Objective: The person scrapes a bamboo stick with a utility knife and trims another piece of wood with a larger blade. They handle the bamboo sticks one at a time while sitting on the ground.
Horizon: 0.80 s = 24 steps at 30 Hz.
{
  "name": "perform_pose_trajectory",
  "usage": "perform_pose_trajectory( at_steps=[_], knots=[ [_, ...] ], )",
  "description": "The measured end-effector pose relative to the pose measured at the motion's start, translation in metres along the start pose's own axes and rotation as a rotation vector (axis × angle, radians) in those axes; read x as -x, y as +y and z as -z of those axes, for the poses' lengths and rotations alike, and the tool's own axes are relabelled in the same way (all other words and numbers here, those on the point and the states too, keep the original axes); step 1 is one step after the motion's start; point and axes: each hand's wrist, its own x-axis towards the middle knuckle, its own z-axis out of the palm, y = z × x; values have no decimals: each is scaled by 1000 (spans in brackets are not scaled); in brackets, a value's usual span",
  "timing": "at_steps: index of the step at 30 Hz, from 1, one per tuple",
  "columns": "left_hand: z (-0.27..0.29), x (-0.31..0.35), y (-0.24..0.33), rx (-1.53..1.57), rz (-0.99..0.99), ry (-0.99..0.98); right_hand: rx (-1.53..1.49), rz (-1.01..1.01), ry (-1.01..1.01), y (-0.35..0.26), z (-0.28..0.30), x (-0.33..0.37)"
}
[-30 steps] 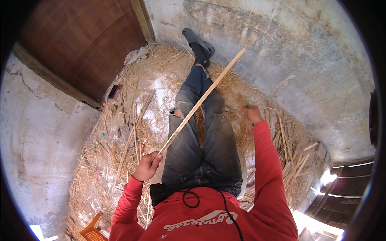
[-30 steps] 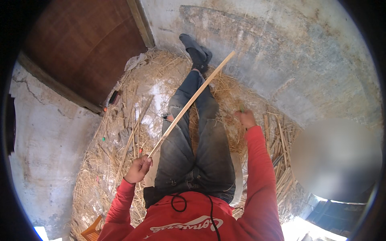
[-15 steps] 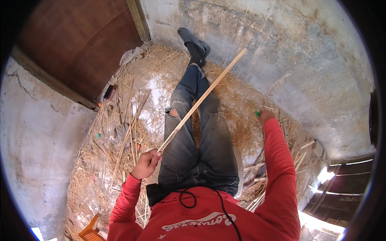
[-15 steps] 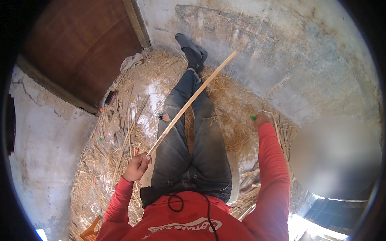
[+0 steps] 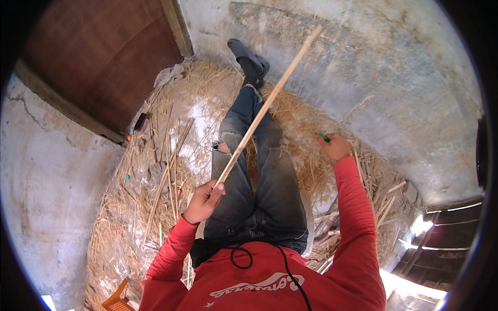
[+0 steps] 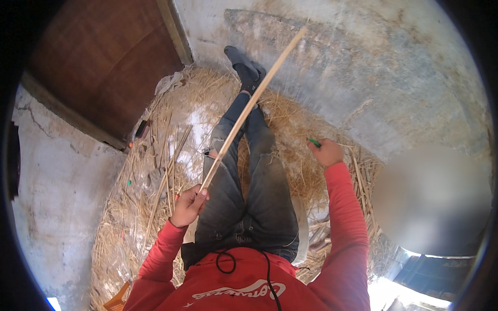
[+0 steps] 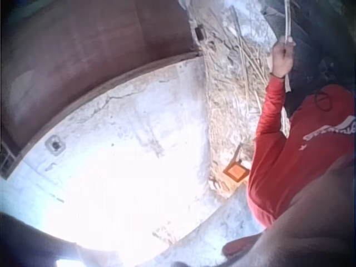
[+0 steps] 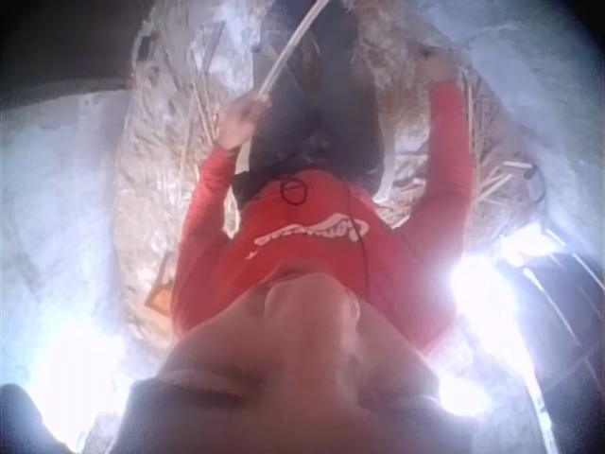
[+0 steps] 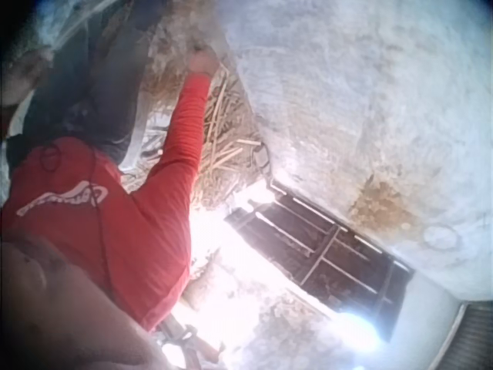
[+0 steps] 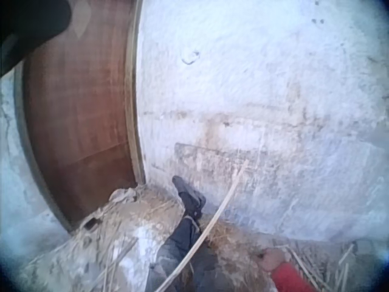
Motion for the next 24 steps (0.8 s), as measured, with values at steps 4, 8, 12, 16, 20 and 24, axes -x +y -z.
perform_pose_trajectory(
  at_steps=[4, 8, 12, 16, 20, 24],
  knots=[
    [-4, -5, 2, -76, -29, -57, 70, -66, 69, 8, -6, -3],
    [0, 2, -9, -33, 23, -36, 137, -98, 31, 8, 0, 7],
    [4, 5, -17, 10, 61, -5, 25, -22, 68, 44, -29, 4],
    [4, 5, -13, 18, 74, 1, -4, 0, 66, 48, -34, 5],
    [1, 4, -12, -4, 43, -5, 36, -52, -9, 34, -27, 10],
    [-3, 2, -16, -52, 7, -19, 89, -123, 19, 19, -25, 20]
  ],
)
